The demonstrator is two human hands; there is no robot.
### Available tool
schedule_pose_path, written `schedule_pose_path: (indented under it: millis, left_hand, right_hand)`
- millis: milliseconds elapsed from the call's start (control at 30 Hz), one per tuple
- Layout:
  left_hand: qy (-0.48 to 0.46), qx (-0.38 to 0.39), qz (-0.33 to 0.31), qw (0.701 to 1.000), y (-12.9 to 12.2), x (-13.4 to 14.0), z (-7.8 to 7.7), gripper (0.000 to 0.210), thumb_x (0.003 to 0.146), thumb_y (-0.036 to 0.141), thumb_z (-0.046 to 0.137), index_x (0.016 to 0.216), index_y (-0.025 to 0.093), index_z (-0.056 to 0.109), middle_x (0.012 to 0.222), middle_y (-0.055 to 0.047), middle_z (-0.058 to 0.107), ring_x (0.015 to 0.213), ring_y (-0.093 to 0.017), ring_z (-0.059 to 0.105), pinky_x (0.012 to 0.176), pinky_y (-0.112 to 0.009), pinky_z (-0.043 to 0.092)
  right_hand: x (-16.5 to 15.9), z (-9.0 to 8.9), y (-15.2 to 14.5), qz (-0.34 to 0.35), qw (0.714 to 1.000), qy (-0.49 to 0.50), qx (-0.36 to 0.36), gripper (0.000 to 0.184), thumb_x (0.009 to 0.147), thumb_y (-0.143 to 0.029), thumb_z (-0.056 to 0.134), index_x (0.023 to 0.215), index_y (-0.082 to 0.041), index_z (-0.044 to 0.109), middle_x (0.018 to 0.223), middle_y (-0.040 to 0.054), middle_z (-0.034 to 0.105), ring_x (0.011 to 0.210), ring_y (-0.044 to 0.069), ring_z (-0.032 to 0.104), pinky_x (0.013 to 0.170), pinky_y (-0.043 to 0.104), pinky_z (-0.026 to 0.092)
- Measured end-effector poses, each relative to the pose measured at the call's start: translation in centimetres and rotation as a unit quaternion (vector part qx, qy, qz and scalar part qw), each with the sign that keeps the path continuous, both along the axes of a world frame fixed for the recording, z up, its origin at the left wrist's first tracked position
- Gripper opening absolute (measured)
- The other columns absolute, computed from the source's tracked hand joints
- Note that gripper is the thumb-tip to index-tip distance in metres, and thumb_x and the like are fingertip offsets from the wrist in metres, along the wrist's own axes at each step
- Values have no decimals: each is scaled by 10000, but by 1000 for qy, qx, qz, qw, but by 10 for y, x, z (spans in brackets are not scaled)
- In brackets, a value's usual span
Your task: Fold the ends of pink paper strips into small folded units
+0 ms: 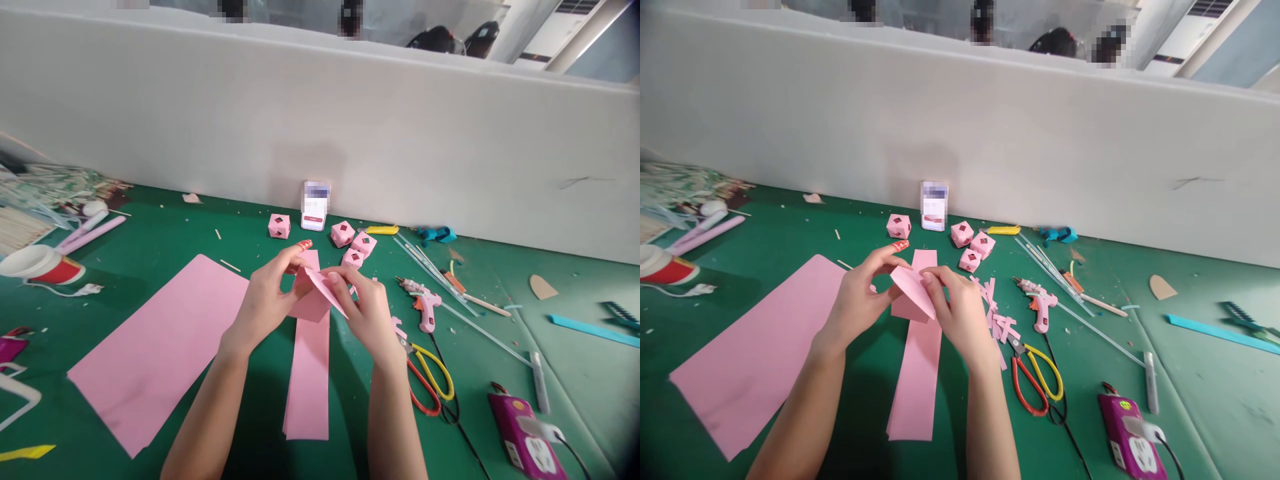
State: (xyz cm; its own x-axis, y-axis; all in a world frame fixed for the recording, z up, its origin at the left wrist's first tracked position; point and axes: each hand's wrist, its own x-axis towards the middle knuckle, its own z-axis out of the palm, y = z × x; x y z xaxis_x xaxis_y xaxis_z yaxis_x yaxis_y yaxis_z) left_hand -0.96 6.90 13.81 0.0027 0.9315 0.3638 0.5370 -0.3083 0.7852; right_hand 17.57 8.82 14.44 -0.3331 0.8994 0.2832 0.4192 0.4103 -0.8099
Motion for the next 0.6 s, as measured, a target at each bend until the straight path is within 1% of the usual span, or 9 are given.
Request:
schedule_pose_path:
  millis: [67, 167, 233, 300, 400, 467, 533, 600]
  left_hand:
    - [-4, 3, 7, 1000, 1, -1, -1, 426, 941, 235, 644, 1349, 300, 543, 1015, 5, 743, 965, -175, 716, 894, -314, 568]
    - [-10, 14, 31, 999, 1, -2, -3, 412, 931, 241, 659, 1328, 296, 565, 980, 1, 752, 950, -182, 723, 801, -279, 580]
    - [-16, 20, 54, 998, 1, -3, -5, 393, 922, 255, 676, 1302, 292, 585, 944, 3, 755, 916, -183, 729, 741, -258, 579]
    - [-22, 18, 75, 997, 1, -3, -5, 372, 909, 275, 696, 1269, 280, 601, 898, 11, 752, 869, -177, 731, 742, -259, 579]
    - [-43, 5, 98, 994, 1, -3, -4, 390, 893, 316, 717, 1258, 258, 591, 849, 20, 743, 806, -170, 721, 785, -285, 580]
    - [-64, -6, 109, 992, 2, -3, -3, 414, 889, 343, 719, 1266, 251, 576, 840, 19, 739, 789, -170, 712, 792, -293, 576]
    - [-86, -20, 115, 989, 2, -3, -4, 435, 881, 366, 726, 1269, 248, 571, 834, 16, 732, 786, -171, 706, 777, -288, 570]
    - [-105, -30, 119, 987, 3, -4, -5, 451, 872, 387, 733, 1269, 247, 573, 825, 15, 724, 788, -173, 701, 754, -278, 562]
  right_hand:
    - [1, 0, 0, 1, 1000, -3, -4, 308, 1069, -358, 426, 1035, -230, 704, 908, 16, 748, 773, 174, 680, 683, 254, 463]
    - [3, -2, 1, -14, 1000, 5, -2, 384, 1079, -408, 378, 1041, -228, 714, 846, 19, 731, 733, 172, 664, 643, 255, 441]
    - [4, -3, 1, -41, 999, 12, 6, 398, 1080, -428, 361, 1067, -236, 709, 814, 16, 722, 697, 171, 655, 615, 260, 429]
    - [4, -4, 0, -75, 997, 27, 14, 372, 1078, -429, 363, 1106, -245, 685, 820, 14, 728, 689, 172, 662, 614, 268, 433]
    - [3, -5, 0, -116, 991, 55, 23, 281, 1067, -405, 412, 1210, -266, 609, 902, 22, 755, 798, 194, 706, 691, 299, 473]
    - [1, -6, 0, -128, 988, 83, 19, 226, 1044, -385, 481, 1228, -271, 547, 940, 29, 762, 868, 207, 716, 727, 322, 491]
    - [-1, -7, 0, -129, 983, 129, 14, 188, 1009, -364, 562, 1157, -268, 498, 947, 31, 758, 892, 210, 717, 724, 327, 506]
    - [-4, -7, 0, -117, 977, 178, 12, 200, 977, -335, 619, 1074, -267, 457, 949, 27, 747, 909, 206, 718, 743, 333, 526]
